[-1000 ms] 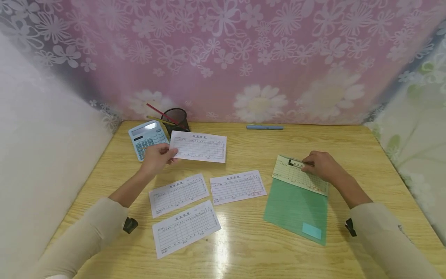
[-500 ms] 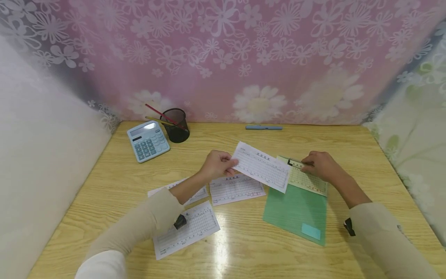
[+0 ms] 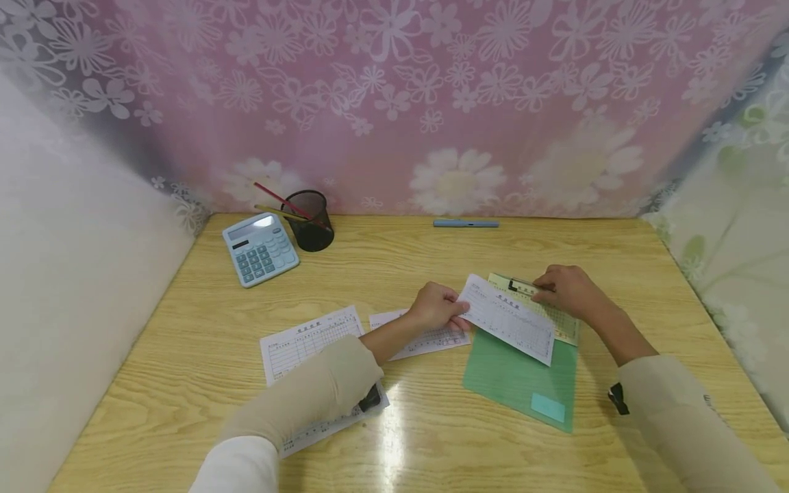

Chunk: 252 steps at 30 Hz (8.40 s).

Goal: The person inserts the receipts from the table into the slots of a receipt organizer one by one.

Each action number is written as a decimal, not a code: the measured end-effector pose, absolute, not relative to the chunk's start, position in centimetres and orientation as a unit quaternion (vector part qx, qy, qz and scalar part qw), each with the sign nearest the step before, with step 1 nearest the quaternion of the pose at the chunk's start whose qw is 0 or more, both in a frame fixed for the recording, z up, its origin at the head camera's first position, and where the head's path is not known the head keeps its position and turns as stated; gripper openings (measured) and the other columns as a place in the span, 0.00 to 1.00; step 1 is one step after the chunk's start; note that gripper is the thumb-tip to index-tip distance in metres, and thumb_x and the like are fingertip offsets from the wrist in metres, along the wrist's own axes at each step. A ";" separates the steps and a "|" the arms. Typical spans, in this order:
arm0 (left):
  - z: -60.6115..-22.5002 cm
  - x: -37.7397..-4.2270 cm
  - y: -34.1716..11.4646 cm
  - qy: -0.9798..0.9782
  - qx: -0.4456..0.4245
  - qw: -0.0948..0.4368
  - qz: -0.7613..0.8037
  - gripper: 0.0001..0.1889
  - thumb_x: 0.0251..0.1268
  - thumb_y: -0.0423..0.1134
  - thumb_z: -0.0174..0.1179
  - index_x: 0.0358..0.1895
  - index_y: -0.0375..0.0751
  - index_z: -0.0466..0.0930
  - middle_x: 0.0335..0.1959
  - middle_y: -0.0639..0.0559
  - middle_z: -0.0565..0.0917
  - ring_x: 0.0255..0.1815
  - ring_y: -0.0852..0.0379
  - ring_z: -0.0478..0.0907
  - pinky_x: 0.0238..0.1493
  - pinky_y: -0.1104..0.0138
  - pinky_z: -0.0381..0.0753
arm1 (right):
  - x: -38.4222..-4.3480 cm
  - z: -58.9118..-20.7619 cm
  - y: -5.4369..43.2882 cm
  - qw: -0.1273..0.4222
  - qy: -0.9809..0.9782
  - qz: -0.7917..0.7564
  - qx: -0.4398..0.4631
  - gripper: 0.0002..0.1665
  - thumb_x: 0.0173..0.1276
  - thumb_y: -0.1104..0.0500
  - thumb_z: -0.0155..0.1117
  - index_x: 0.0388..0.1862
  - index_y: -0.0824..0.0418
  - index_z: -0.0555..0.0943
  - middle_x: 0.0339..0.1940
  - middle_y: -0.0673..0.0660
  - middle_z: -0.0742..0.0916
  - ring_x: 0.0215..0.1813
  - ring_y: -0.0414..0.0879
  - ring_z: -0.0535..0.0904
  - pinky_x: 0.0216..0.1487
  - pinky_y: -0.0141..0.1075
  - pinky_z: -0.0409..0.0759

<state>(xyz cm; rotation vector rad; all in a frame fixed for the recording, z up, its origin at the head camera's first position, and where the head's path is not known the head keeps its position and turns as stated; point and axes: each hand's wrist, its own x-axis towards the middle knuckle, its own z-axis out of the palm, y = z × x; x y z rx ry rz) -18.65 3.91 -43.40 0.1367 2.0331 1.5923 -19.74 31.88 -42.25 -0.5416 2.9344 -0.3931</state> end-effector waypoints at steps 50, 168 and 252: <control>-44.5 -18.8 10.7 0.775 -0.081 0.227 0.585 0.09 0.62 0.31 0.61 0.27 0.27 0.80 0.17 0.42 0.85 0.21 0.51 0.86 0.22 0.70 0.84 | -19.2 -42.7 31.3 0.019 0.973 -0.095 -0.209 0.15 0.65 0.63 0.62 0.46 0.72 0.82 0.32 0.58 0.82 0.30 0.45 0.73 0.32 0.39 0.74; -41.2 -21.5 -8.8 0.781 0.013 0.222 0.584 0.09 0.61 0.31 0.62 0.42 0.29 0.80 0.25 0.47 0.86 0.28 0.54 0.86 0.47 0.52 0.84 | -19.5 -42.6 31.4 0.058 0.979 -0.105 -0.165 0.19 0.63 0.59 0.66 0.48 0.71 0.82 0.37 0.60 0.84 0.34 0.47 0.77 0.35 0.41 0.76; -44.7 -17.6 11.9 0.766 -0.128 0.255 0.576 0.16 0.66 0.37 0.59 0.45 0.24 0.73 0.12 0.43 0.83 0.17 0.49 0.84 0.12 0.71 0.79 | -18.9 -43.0 31.0 0.020 0.973 -0.070 -0.218 0.15 0.64 0.64 0.62 0.46 0.74 0.82 0.31 0.58 0.80 0.30 0.46 0.73 0.32 0.40 0.75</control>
